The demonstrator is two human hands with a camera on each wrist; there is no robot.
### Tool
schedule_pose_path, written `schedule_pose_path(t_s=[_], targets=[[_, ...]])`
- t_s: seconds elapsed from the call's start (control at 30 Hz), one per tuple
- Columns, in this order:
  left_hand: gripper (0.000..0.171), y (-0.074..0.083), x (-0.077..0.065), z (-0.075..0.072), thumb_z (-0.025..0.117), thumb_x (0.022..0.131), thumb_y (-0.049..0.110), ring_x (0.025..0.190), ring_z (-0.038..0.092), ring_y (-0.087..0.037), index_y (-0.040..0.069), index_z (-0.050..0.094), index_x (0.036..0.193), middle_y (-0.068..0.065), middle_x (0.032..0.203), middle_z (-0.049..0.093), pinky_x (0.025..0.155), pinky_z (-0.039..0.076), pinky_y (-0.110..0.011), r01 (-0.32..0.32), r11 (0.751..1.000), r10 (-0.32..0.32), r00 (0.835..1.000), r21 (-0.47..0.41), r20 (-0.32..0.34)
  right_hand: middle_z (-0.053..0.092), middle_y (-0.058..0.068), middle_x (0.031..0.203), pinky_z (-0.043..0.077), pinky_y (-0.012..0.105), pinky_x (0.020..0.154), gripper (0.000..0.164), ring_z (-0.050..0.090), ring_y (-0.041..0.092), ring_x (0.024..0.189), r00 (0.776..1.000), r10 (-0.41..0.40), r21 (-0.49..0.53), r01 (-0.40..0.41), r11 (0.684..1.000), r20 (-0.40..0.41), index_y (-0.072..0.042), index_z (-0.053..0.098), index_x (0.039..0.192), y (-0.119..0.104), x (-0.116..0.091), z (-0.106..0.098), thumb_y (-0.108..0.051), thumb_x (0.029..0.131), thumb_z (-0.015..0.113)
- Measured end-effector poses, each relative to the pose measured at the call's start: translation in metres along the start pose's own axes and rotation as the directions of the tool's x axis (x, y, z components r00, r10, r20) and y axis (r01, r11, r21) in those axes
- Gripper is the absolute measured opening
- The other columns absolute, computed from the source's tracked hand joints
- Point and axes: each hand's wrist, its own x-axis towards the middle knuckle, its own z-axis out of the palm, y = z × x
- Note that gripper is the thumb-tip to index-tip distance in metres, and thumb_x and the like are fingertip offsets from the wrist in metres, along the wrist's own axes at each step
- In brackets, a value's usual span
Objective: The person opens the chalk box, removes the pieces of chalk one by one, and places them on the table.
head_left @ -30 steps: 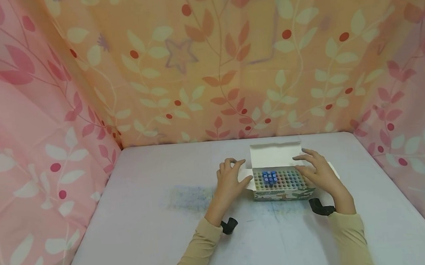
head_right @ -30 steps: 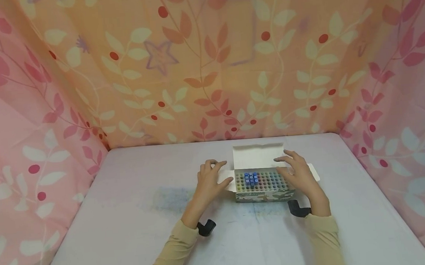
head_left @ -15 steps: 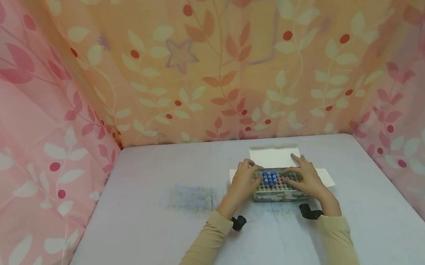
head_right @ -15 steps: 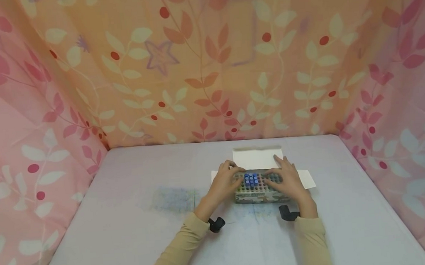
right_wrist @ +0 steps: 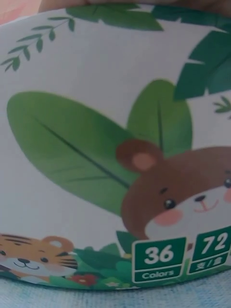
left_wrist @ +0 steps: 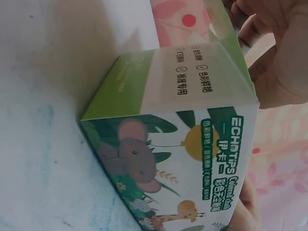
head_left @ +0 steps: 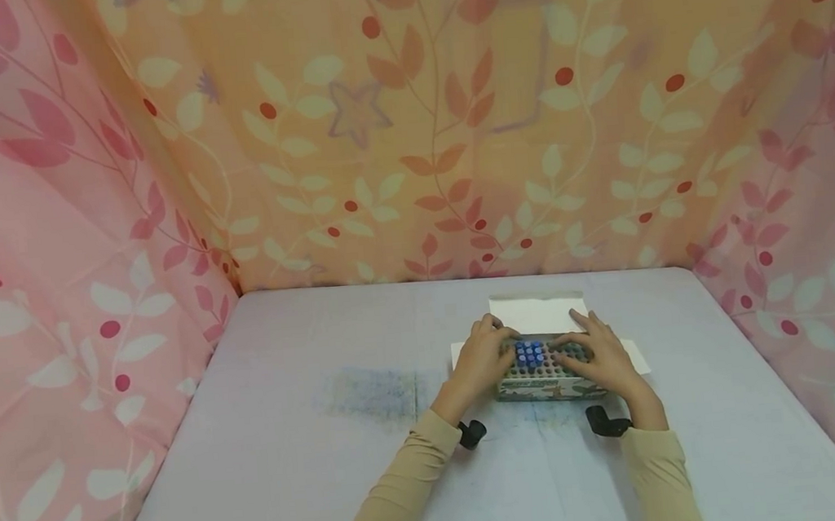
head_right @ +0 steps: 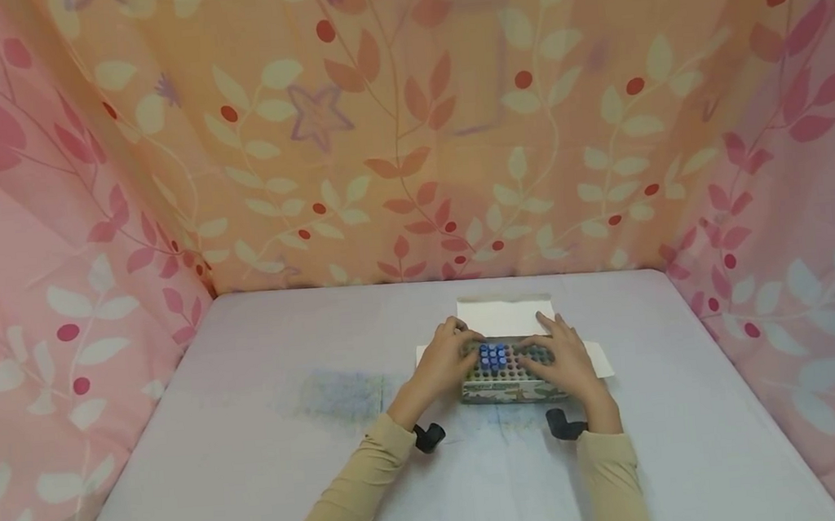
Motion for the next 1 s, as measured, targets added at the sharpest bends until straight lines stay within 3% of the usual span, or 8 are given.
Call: schedule_pose_path(t_s=[0.13,0.27,0.53,0.7,1.0], targets=[[0.020,0.005,0.004,0.000,0.059,0.089,0.025,0.095,0.047,-0.017,0.022,0.069,0.107,-0.003,0.112,0.050,0.062,0.038,-0.020,-0.010,1.000,0.010,1.000,0.010,-0.008,0.031,0.025,0.144,0.013,0.068,0.101,0.023,0.015,0.051,0.134,1.000,0.003,-0.002,-0.003,1.000,-0.002,-0.018,0.069,0.098,0.001,-0.001,0.001,-0.030,0.079,0.072],[0.021,0.013,0.010,0.003,0.060,0.089,0.035,0.088,0.046,-0.015,0.024,0.071,0.103,-0.001,0.109,0.051,0.061,0.038,-0.018,-0.029,0.997,0.030,0.999,0.076,-0.012,0.031,0.024,0.145,0.013,0.068,0.101,0.024,0.014,0.050,0.135,1.000,0.009,-0.009,-0.009,1.000,0.002,-0.019,0.069,0.098,0.002,-0.002,0.003,-0.033,0.079,0.072],[0.017,0.019,0.018,0.009,0.064,0.087,0.037,0.084,0.046,-0.011,0.026,0.073,0.095,0.003,0.104,0.054,0.065,0.041,-0.018,-0.017,0.982,0.017,1.000,0.189,0.002,0.032,0.023,0.145,0.015,0.069,0.100,0.023,0.016,0.050,0.134,1.000,0.008,-0.015,-0.009,1.000,-0.017,-0.020,0.069,0.097,0.004,-0.003,0.005,-0.033,0.079,0.073],[0.013,0.021,0.019,0.008,0.066,0.085,0.035,0.080,0.044,-0.011,0.026,0.074,0.091,0.003,0.098,0.053,0.062,0.039,-0.018,-0.023,0.985,0.026,1.000,0.170,-0.016,0.032,0.023,0.145,0.014,0.068,0.100,0.023,0.016,0.050,0.134,1.000,0.005,-0.015,-0.005,1.000,-0.022,-0.019,0.069,0.097,0.003,-0.003,0.004,-0.032,0.079,0.073],[0.017,0.021,0.023,0.007,0.065,0.085,0.039,0.082,0.045,-0.011,0.027,0.074,0.094,0.003,0.101,0.052,0.062,0.038,-0.020,0.015,0.990,-0.020,0.999,0.137,0.033,0.033,0.023,0.144,0.017,0.071,0.097,0.023,0.017,0.051,0.134,0.999,0.000,-0.024,-0.001,1.000,-0.039,-0.018,0.069,0.097,0.001,-0.003,0.004,-0.032,0.078,0.073]])
